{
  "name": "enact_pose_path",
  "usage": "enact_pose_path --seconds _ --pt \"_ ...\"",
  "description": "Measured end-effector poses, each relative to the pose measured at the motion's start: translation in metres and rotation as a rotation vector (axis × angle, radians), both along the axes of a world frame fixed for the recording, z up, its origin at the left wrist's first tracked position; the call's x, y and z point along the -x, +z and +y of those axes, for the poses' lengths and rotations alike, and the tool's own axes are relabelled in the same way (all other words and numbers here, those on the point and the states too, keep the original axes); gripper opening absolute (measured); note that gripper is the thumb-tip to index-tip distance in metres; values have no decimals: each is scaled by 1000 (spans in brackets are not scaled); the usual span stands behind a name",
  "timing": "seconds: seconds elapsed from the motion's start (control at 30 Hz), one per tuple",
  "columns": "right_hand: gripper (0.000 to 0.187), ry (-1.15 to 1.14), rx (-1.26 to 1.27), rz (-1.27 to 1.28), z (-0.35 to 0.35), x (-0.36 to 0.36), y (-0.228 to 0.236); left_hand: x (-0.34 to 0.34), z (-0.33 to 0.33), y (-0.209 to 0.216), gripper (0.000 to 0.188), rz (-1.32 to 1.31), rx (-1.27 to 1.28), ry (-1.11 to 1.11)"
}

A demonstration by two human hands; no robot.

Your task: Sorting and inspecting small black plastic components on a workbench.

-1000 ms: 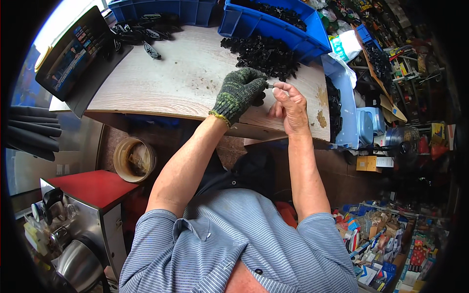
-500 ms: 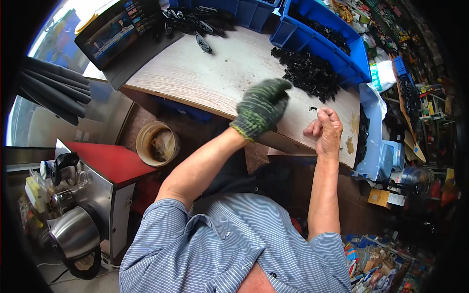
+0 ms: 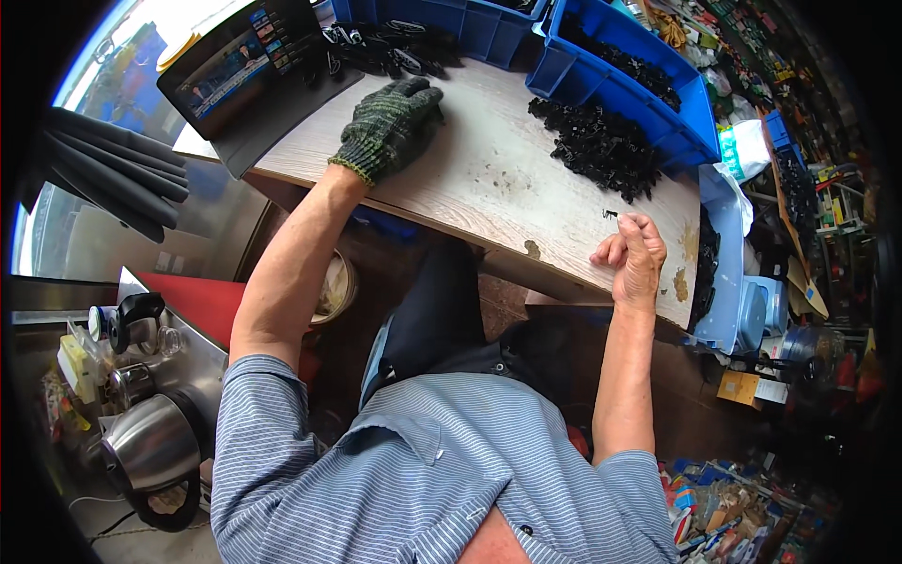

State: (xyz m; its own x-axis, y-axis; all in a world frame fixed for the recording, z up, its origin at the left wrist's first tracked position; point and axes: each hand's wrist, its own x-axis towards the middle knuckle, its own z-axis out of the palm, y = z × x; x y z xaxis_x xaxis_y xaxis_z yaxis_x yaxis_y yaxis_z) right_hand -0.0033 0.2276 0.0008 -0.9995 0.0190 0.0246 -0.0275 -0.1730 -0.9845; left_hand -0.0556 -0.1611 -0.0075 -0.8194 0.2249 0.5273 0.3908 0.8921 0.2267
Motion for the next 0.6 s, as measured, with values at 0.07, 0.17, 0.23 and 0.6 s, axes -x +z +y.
enact_pose_path --seconds 0.07,0.17,0.23,0.6 --pt "14 4 3 -1 -1 0 0 -2 19 3 35 17 3 17" --pt "13 -20 5 -26 -3 -1 2 -5 44 3 33 -22 -42 -81" --pt "14 -24 18 -26 -5 -2 2 -7 57 -1 24 57 -69 -148" --pt "19 -40 8 -9 -3 -1 0 -11 65 0 42 54 -76 180"
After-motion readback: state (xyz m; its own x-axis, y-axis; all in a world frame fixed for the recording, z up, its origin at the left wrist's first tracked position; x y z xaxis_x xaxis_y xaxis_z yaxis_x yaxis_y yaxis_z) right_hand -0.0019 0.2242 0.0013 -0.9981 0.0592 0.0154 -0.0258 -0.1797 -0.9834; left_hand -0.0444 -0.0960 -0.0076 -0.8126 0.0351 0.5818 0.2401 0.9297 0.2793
